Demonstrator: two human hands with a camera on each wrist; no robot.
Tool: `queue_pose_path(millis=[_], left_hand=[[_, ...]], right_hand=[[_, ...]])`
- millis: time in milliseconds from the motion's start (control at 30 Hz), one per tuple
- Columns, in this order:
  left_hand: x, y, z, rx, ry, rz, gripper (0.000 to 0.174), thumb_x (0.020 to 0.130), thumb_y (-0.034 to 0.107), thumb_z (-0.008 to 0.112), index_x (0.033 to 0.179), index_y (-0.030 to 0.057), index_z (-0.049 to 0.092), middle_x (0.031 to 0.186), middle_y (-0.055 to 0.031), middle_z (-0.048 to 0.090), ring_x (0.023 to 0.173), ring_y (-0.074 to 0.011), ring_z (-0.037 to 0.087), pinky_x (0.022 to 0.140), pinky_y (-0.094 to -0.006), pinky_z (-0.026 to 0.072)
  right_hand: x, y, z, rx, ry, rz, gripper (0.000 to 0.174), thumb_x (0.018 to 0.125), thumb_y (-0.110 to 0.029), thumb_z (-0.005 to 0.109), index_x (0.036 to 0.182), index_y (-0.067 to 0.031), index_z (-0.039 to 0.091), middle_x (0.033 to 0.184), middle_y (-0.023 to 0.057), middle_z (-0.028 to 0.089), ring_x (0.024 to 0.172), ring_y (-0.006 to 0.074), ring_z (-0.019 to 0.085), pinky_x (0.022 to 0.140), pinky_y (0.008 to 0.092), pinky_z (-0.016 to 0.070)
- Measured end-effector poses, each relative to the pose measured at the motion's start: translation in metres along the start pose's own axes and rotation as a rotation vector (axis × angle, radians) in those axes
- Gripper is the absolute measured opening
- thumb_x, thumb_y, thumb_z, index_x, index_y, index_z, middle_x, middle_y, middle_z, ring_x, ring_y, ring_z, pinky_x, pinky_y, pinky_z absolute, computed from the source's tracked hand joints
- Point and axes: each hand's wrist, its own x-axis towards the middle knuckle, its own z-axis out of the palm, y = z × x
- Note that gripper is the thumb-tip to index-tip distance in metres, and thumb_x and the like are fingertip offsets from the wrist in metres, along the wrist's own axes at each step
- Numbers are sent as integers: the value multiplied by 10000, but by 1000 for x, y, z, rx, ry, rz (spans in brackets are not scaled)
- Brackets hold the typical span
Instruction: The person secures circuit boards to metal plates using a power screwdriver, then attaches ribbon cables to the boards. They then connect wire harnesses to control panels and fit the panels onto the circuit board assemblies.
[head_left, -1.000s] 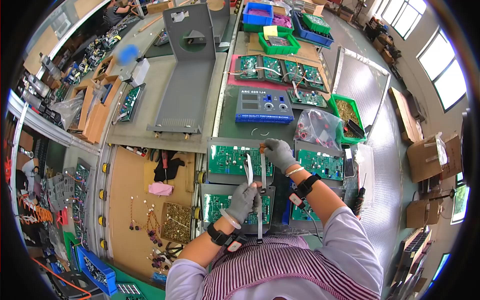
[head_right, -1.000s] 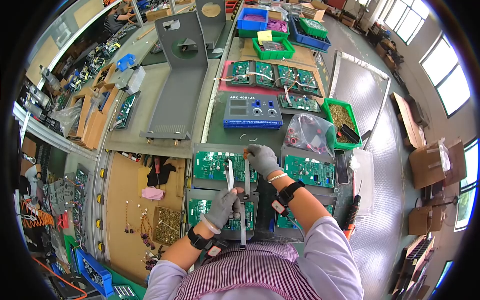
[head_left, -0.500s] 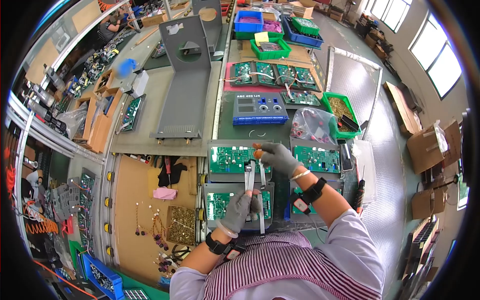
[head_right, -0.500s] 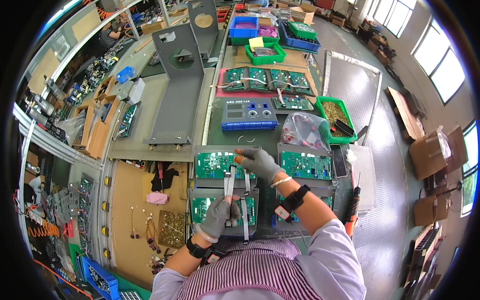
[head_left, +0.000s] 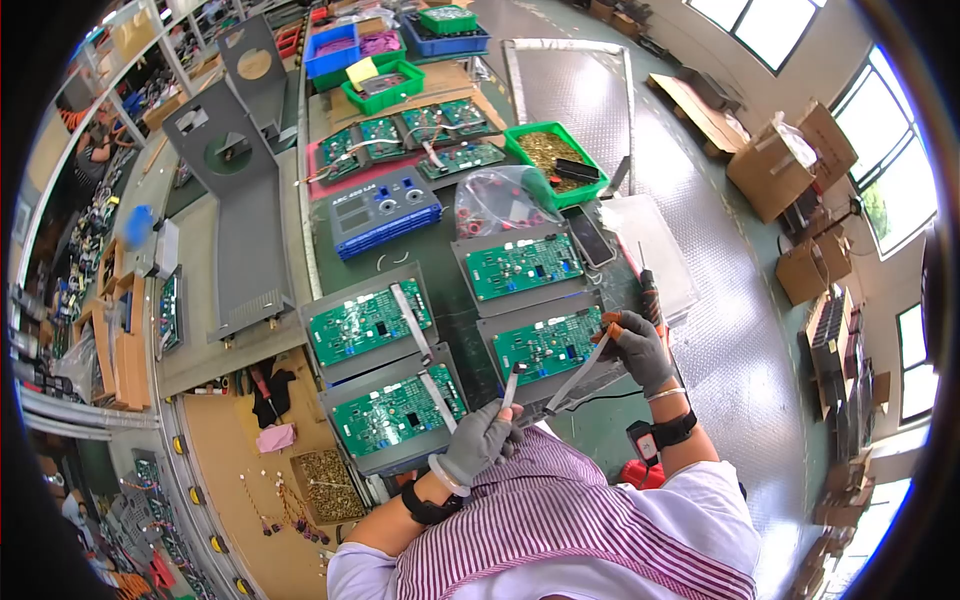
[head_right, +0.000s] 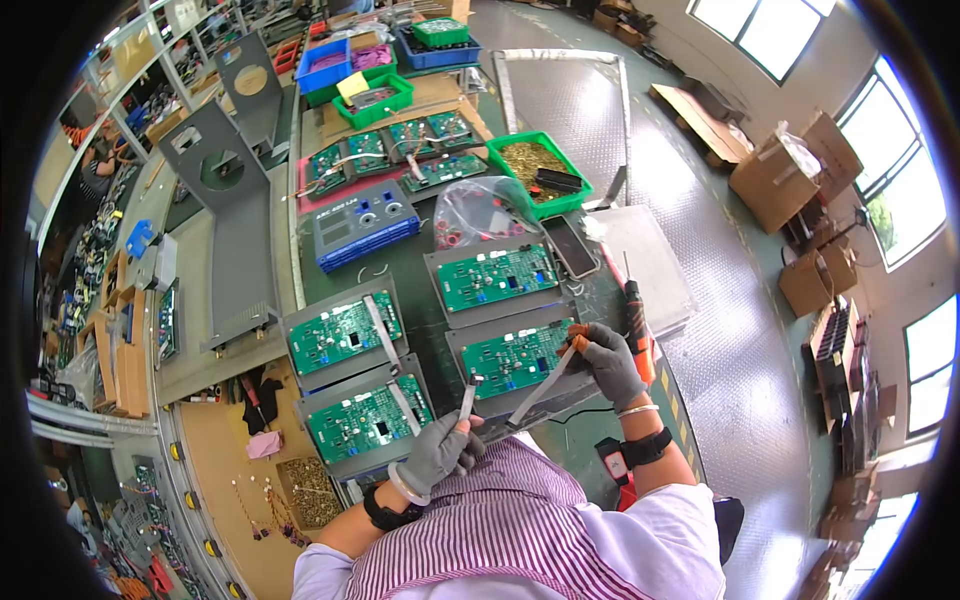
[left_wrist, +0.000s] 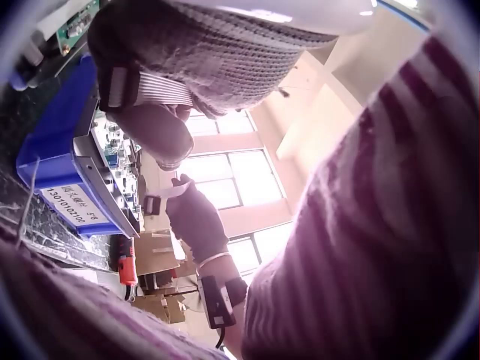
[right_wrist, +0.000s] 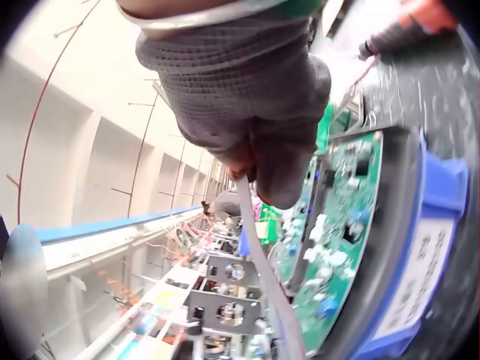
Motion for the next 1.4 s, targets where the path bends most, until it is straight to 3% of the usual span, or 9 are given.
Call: queue_pose_path(millis=[100,133,167,233,500,733,1033,1233,1400], left_hand=[[7,10,9,85,47,4,309,955,264,389,1087,23,531,675,-27,594,481,-41,515,420,-180,421],[10,12,11,105,54,-6,309,955,264,388,1084,23,532,672,-27,593,482,-41,515,421,-179,420],[14,14,15,125,63,-17,309,955,264,388,1081,23,533,670,-27,593,483,-41,516,421,-179,420],[22,18,24,99,58,-28,311,954,273,392,1075,24,534,677,-30,586,486,-43,509,432,-176,421],[48,10,51,39,54,-82,376,951,336,386,1102,13,506,711,-47,578,520,-63,513,459,-183,434],[66,13,61,-25,101,-76,314,949,290,408,1091,37,529,700,-22,584,502,-41,509,437,-164,430],[75,15,65,-35,144,-93,346,950,324,395,1085,29,518,707,-35,575,525,-60,515,463,-181,435],[79,15,65,-24,145,-103,346,952,320,392,1097,26,504,722,-41,571,537,-62,513,469,-181,437],[82,16,63,-44,146,-131,343,952,316,394,1096,26,507,728,-44,575,538,-60,515,467,-181,441]], right_hand=[[14,21,-34,-440,42,-13,234,832,-103,537,1027,10,597,847,97,650,777,164,635,679,268,507],[17,23,-30,-731,103,-208,211,788,-108,570,973,-30,637,830,97,656,754,171,642,677,281,497],[23,19,-26,-889,71,-311,212,749,-109,585,946,-61,647,859,112,641,753,241,633,690,327,494],[46,27,-28,-1080,121,-584,204,710,-108,592,903,-72,647,884,106,626,775,290,607,696,361,493],[81,34,-43,-1154,-44,-642,191,660,-94,595,842,-118,646,907,59,612,856,280,574,705,385,493],[103,20,-52,-1123,-271,-636,160,671,-97,565,812,-102,640,889,63,606,864,286,568,719,396,486],[98,16,-45,-1268,-263,-577,139,706,-138,576,837,-122,621,766,100,617,710,313,597,633,410,481],[104,24,-50,-1104,-270,-620,136,718,-141,579,844,-103,612,771,89,620,711,298,602,624,403,485],[99,20,-49,-1188,-300,-687,137,726,-128,570,849,-80,606,823,90,624,747,297,601,641,391,488]])
